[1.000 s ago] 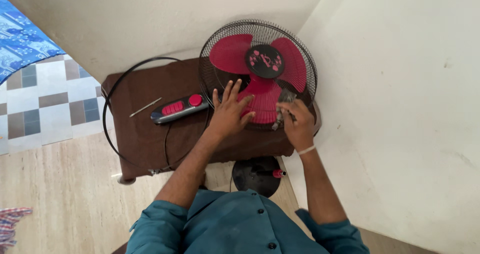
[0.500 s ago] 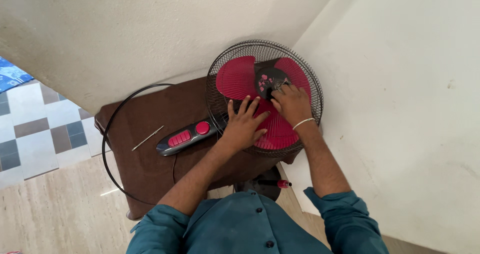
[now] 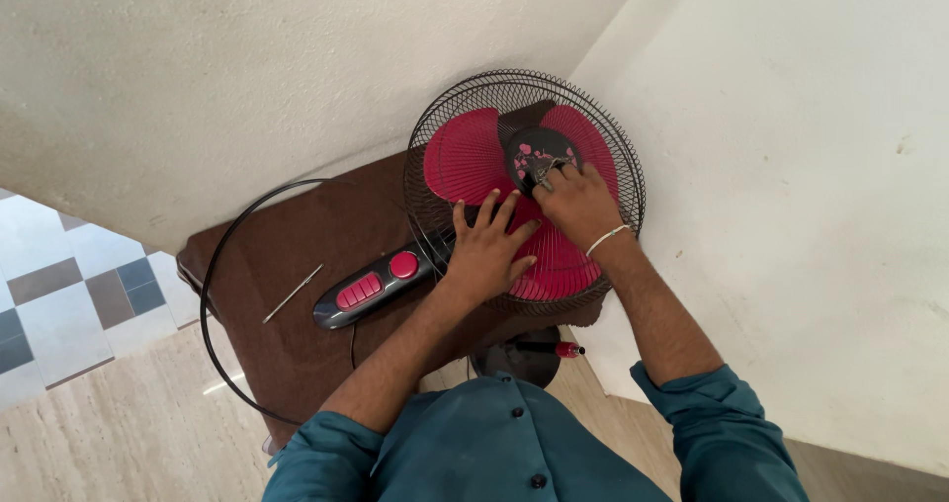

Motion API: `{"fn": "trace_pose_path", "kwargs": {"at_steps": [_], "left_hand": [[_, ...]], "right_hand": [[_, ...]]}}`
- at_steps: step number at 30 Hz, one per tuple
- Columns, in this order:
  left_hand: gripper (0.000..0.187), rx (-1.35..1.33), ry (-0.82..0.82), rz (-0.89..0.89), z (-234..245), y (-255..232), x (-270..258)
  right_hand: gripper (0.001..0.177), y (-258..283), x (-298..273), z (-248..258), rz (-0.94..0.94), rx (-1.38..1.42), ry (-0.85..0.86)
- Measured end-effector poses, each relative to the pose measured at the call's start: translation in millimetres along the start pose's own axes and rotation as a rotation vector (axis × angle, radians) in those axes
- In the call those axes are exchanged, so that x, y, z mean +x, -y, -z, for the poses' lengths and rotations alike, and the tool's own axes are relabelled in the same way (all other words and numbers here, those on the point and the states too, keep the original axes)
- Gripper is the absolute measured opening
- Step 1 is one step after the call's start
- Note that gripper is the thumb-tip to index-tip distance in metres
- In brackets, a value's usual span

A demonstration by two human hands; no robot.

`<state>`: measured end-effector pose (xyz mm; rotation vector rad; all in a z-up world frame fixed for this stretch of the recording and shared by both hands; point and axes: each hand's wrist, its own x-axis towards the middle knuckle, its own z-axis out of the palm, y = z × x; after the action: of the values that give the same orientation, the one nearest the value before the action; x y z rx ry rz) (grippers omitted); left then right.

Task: The person removes the front grill of a standing electric fan, then uses a screwdriver to detach the control panel and a rubber belt from the fan head. They wipe the fan blades and grill with a cloth. The fan remains partially disassembled on a brown-covered table.

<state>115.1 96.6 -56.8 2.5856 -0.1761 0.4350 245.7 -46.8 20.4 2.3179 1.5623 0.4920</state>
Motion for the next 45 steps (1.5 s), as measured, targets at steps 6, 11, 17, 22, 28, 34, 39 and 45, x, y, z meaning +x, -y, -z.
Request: {"fn": "trace_pose_path", "kwargs": {"at_steps": [6,11,17,22,28,34,39,45], "left_hand": [[0.055,0.002,0.004,-0.004,2,2,-5],[0.052,-0.002,-0.023,-0.001,2,2,-10],[0.052,-0.012,-0.044,0.017,8,1,-15],[0.053,-0.082,-0.089,0.215,10,5,-24],[0.067,-0.28,-0.351,0.404,6,32,-46],[0.074,-0.351,-0.407,0.407,-8,58,-52],[0.08,-0.614,-0.364,0.601,-12,65,-51],[0.077,-0.766,-0.296,0.723,-6,71,-61]], "right_hand": [[0.013,2,0,-1,0.006,0.028,0.034],[0.017,4,-2,-3,0.017,0.013,0.002],[0.013,1,-3,-4,-0.015,0.031,0.054],[0.011,1,-15,-13,-0.176,0.228,-0.108],[0.018,16,-54,-13,-0.755,0.586,-0.208],[0.042,69,-62,-8,-0.376,0.488,-0.364],[0.042,110,-35,-3,-0.079,0.626,-0.259],[0.049,108,-3,-2,0.04,0.456,-0.108]]}}
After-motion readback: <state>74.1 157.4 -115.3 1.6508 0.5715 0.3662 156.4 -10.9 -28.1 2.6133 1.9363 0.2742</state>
